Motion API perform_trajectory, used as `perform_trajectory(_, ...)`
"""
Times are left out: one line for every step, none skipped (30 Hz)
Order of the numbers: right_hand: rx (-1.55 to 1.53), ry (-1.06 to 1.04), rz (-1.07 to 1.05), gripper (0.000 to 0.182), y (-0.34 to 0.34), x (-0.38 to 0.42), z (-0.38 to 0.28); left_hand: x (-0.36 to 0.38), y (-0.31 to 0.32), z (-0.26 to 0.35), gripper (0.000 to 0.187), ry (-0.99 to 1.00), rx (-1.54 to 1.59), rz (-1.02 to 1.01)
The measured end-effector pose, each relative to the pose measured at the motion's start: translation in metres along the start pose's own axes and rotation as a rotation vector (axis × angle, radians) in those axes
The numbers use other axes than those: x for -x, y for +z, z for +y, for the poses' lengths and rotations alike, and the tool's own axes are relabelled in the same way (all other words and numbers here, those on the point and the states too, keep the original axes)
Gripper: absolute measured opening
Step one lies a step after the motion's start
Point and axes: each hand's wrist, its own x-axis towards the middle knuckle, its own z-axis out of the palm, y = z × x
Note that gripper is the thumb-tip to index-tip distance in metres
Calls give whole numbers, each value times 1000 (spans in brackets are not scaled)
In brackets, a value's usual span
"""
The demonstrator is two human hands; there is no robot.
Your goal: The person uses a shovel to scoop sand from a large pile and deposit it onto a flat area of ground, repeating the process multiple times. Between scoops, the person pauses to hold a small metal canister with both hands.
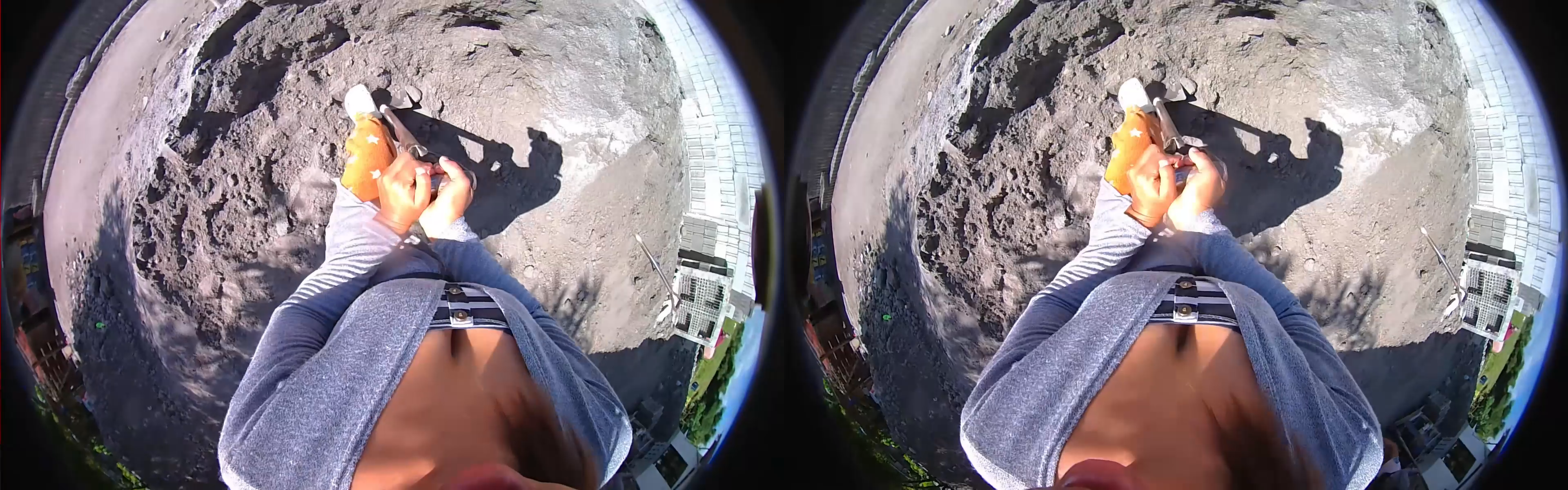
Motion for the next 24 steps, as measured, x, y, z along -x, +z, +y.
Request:
perform_trajectory(16,2,12,7,1,-21,6,-5,7,-24,13,-22,-72,-33)
perform_trajectory(31,7,18,8,7,-33,8,-9,12,-40,11,29,-114,-58)
perform_trajectory(54,20,24,9,8,-37,8,-4,12,-46,15,36,-99,-65)
perform_trajectory(42,-5,22,9,13,-31,9,-7,12,-47,19,56,-82,-68)
perform_trajectory(35,13,29,8,8,-34,17,-1,8,-46,20,51,-76,-57)
perform_trajectory(38,41,57,8,-7,-31,26,13,4,-51,11,-11,-81,-39)
perform_trajectory(123,6,48,11,-16,-16,33,36,-3,-53,11,-69,-75,-25)
perform_trajectory(91,30,70,9,-32,-10,45,55,-9,-54,12,-112,-73,-11)
perform_trajectory(94,58,42,9,-50,-5,50,74,-14,-53,11,-164,-57,-50)
perform_trajectory(96,81,14,8,-65,1,50,87,-16,-56,11,-164,-70,-127)
perform_trajectory(88,57,21,8,-84,-6,52,98,-12,-54,12,-174,-93,-177)
perform_trajectory(121,62,9,5,-103,-18,51,103,-4,-53,12,-177,-111,-220)
perform_trajectory(95,48,-11,3,-118,-28,48,107,2,-48,12,-177,-132,-279)
perform_trajectory(66,38,-26,2,-134,-33,46,113,6,-41,16,-239,-96,-351)
perform_trajectory(92,33,-54,7,-154,-32,44,120,8,-46,20,-283,-109,-493)
perform_trajectory(606,-257,-303,8,-188,-32,46,131,13,-62,24,-320,-124,-633)
perform_trajectory(165,197,-105,8,-216,-47,50,144,16,-87,35,-534,187,-720)
perform_trajectory(129,237,-55,8,-239,-45,44,138,15,-83,35,-682,167,-724)
perform_trajectory(140,295,3,8,-275,-59,44,139,14,-96,33,-477,37,-708)
perform_trajectory(187,294,129,9,-289,-59,35,126,10,-95,31,-549,10,-746)
perform_trajectory(201,309,159,10,-331,-80,38,102,-5,-98,29,144,-445,-842)
perform_trajectory(356,262,319,10,-364,-97,43,127,11,-146,29,-621,31,-791)
perform_trajectory(440,260,546,12,-373,-103,43,129,16,-171,29,-746,86,-724)
perform_trajectory(487,368,642,13,-387,-118,38,123,18,-197,29,-868,138,-656)
